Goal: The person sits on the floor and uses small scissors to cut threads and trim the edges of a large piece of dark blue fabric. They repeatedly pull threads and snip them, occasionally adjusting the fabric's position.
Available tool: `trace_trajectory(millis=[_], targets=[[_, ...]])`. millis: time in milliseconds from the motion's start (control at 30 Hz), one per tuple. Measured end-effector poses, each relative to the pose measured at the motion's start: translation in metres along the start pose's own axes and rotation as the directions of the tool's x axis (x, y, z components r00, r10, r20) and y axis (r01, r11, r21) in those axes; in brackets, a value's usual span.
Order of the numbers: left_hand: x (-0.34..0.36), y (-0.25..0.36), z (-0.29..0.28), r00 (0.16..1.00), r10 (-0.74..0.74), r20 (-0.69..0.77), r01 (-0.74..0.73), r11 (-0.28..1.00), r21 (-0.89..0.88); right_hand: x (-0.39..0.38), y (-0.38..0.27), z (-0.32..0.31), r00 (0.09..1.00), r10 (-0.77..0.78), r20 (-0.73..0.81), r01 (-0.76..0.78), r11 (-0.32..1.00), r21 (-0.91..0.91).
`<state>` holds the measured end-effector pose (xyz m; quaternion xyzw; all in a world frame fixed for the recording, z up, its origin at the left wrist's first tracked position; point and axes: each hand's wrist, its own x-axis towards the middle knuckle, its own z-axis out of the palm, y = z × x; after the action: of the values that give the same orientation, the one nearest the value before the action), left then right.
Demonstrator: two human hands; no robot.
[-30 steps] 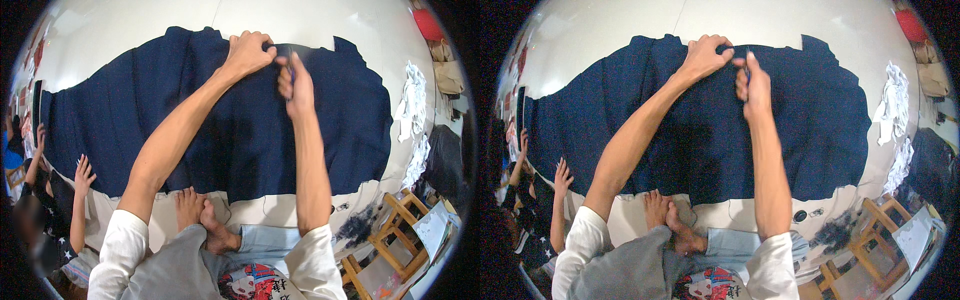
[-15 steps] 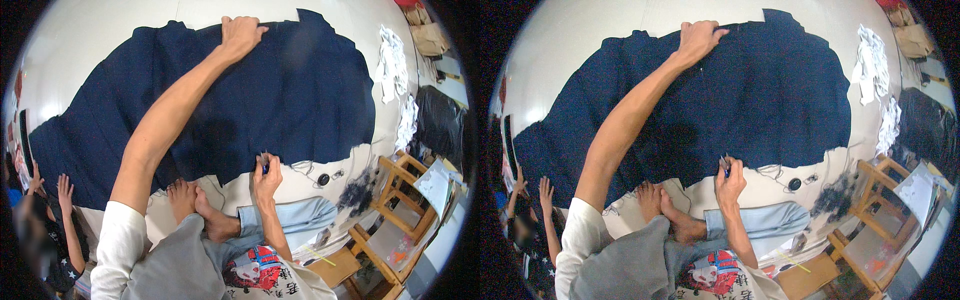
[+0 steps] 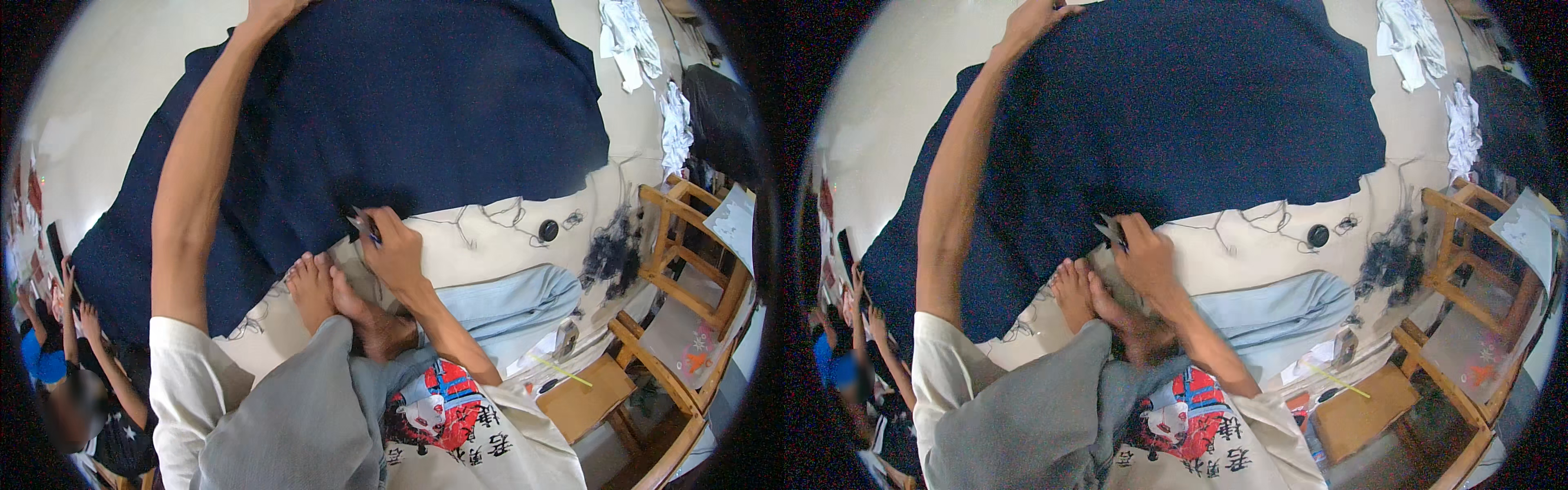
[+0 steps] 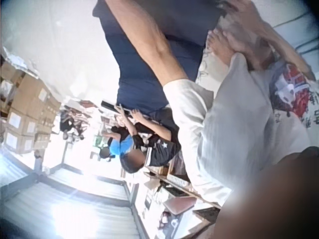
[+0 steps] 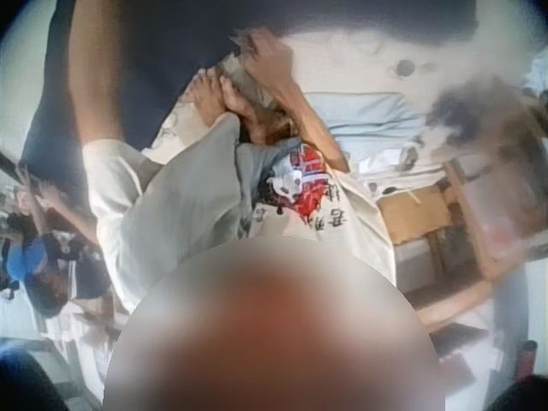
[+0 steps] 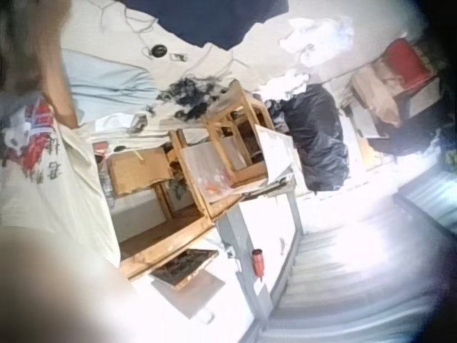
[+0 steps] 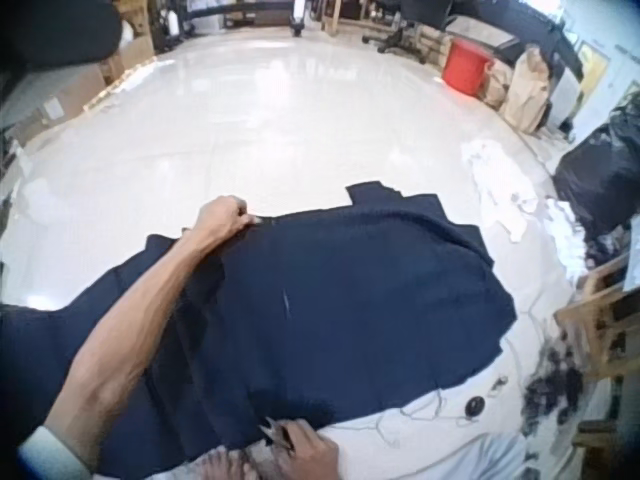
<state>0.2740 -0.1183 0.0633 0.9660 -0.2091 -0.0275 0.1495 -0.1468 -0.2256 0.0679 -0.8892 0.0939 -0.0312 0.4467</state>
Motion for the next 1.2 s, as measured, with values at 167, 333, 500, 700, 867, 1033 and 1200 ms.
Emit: trace_trajectory(millis=[167,333,500,700,867,1033,1200], targets=[[-0.104,0.042,0.012,0.796,0.167,-0.582,-0.198,0.98,0.01,-0.012,0.006,0.001,0.976,0.17,-0.14,-0.145,0.975,0.169],[-0.303,0.112,0.016,0.939,0.253,-0.235,-0.335,0.833,-0.44,-0.04,0.04,-0.061,0.941,0.249,-0.227,-0.241,0.968,0.064],[-0.36,0.107,0.022,0.955,0.28,0.1,-0.247,0.935,-0.254,-0.047,0.067,-0.075,0.977,0.213,-0.013,-0.212,0.964,-0.162],[-0.371,0.109,-0.022,0.958,0.252,0.138,-0.2,0.93,-0.308,-0.061,0.067,-0.082,0.996,0.093,-0.016,-0.095,0.988,-0.123],[-0.393,0.193,0.015,0.575,0.066,0.816,0.816,0.028,-0.577,-0.083,0.06,-0.079,0.981,0.129,-0.147,-0.116,0.989,0.096],[-0.382,0.22,0.081,0.766,0.064,0.64,0.599,-0.434,-0.673,-0.097,0.061,-0.074,0.956,0.267,-0.122,-0.211,0.914,0.346],[-0.387,0.21,0.092,0.772,0.104,0.627,0.604,-0.429,-0.672,-0.1,0.069,-0.079,0.859,0.471,-0.202,-0.269,0.75,0.604]])
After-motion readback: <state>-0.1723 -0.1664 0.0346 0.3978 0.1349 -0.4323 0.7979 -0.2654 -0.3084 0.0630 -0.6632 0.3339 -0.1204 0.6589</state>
